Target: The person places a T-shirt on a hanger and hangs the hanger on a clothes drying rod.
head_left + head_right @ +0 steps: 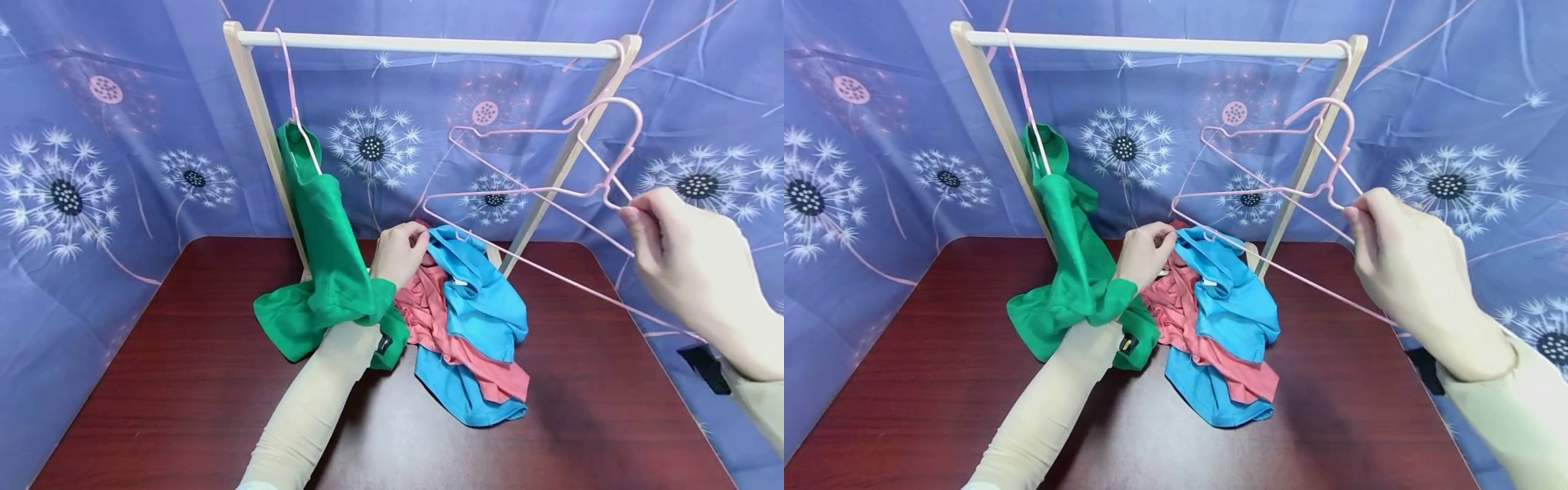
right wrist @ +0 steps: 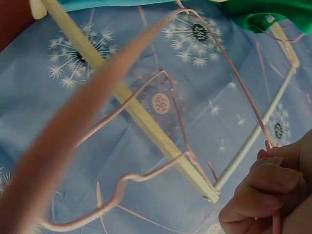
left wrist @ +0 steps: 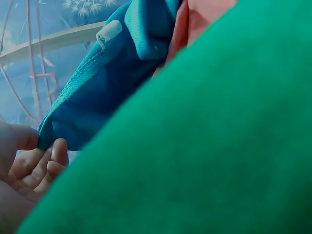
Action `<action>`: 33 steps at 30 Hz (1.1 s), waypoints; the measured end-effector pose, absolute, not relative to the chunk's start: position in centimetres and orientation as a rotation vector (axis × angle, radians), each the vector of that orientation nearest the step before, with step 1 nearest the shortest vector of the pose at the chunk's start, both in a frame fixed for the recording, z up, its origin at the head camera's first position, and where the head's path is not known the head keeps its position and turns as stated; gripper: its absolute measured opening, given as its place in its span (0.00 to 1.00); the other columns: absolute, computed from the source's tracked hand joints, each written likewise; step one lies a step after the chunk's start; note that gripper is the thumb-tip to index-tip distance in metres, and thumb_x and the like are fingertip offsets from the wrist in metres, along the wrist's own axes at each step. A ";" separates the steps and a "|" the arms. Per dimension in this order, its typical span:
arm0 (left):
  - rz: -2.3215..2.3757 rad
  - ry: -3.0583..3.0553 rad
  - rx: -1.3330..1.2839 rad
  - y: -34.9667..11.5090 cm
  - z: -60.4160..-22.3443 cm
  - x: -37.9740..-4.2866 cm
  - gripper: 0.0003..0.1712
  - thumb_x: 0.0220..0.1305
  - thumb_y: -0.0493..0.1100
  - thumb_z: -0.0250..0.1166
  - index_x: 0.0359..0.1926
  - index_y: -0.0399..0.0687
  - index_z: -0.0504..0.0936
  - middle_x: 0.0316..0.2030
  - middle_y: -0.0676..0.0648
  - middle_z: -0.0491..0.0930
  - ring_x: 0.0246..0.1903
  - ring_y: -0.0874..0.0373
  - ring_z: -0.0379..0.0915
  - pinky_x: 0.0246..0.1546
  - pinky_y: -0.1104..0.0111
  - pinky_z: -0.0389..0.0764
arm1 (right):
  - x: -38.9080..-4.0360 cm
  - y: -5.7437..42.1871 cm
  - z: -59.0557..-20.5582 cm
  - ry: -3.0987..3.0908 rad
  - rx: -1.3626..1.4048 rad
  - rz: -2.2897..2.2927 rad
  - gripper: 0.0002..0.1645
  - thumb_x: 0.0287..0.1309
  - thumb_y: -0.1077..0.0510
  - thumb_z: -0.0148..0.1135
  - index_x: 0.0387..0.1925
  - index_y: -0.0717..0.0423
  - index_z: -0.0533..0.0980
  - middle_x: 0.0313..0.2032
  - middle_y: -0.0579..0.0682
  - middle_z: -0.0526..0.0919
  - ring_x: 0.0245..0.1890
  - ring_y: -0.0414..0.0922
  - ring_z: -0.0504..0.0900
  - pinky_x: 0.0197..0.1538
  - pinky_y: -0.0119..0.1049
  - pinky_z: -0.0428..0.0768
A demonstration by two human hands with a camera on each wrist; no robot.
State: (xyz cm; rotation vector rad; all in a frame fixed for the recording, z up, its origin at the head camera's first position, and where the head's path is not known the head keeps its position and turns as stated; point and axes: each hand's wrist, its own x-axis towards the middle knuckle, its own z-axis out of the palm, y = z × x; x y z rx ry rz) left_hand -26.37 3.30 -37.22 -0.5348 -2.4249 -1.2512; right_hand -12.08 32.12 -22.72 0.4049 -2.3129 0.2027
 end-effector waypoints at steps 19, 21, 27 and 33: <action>-1.312 -2.406 -0.573 0.5 -33.8 -25.5 0.10 0.69 0.42 0.58 0.38 0.46 0.85 0.30 0.52 0.81 0.27 0.60 0.73 0.33 0.69 0.74 | -9.6 31.5 -26.0 -2.035 0.349 1.731 0.16 0.72 0.61 0.51 0.27 0.66 0.66 0.17 0.49 0.62 0.14 0.43 0.59 0.19 0.37 0.49; -1.341 -2.390 -0.579 0.2 -33.2 -25.3 0.10 0.68 0.42 0.58 0.37 0.46 0.85 0.28 0.52 0.80 0.26 0.60 0.73 0.32 0.68 0.74 | -9.6 31.4 -26.3 -2.099 0.338 1.610 0.21 0.73 0.60 0.49 0.22 0.64 0.64 0.15 0.48 0.62 0.14 0.42 0.59 0.18 0.36 0.50; -1.345 -2.379 -0.582 -0.2 -31.6 -25.2 0.09 0.67 0.42 0.58 0.37 0.47 0.84 0.27 0.52 0.80 0.24 0.60 0.72 0.31 0.67 0.74 | -9.8 31.3 -27.2 -2.266 0.198 1.200 0.29 0.74 0.56 0.49 0.12 0.57 0.64 0.12 0.44 0.63 0.15 0.40 0.58 0.17 0.35 0.53; -1.305 -2.395 -0.541 -0.5 -30.6 -26.0 0.08 0.67 0.43 0.60 0.36 0.47 0.84 0.26 0.52 0.81 0.23 0.60 0.74 0.29 0.68 0.73 | -9.8 31.6 -28.0 -2.282 0.168 0.944 0.29 0.69 0.57 0.57 0.11 0.50 0.63 0.11 0.39 0.57 0.13 0.35 0.52 0.17 0.32 0.48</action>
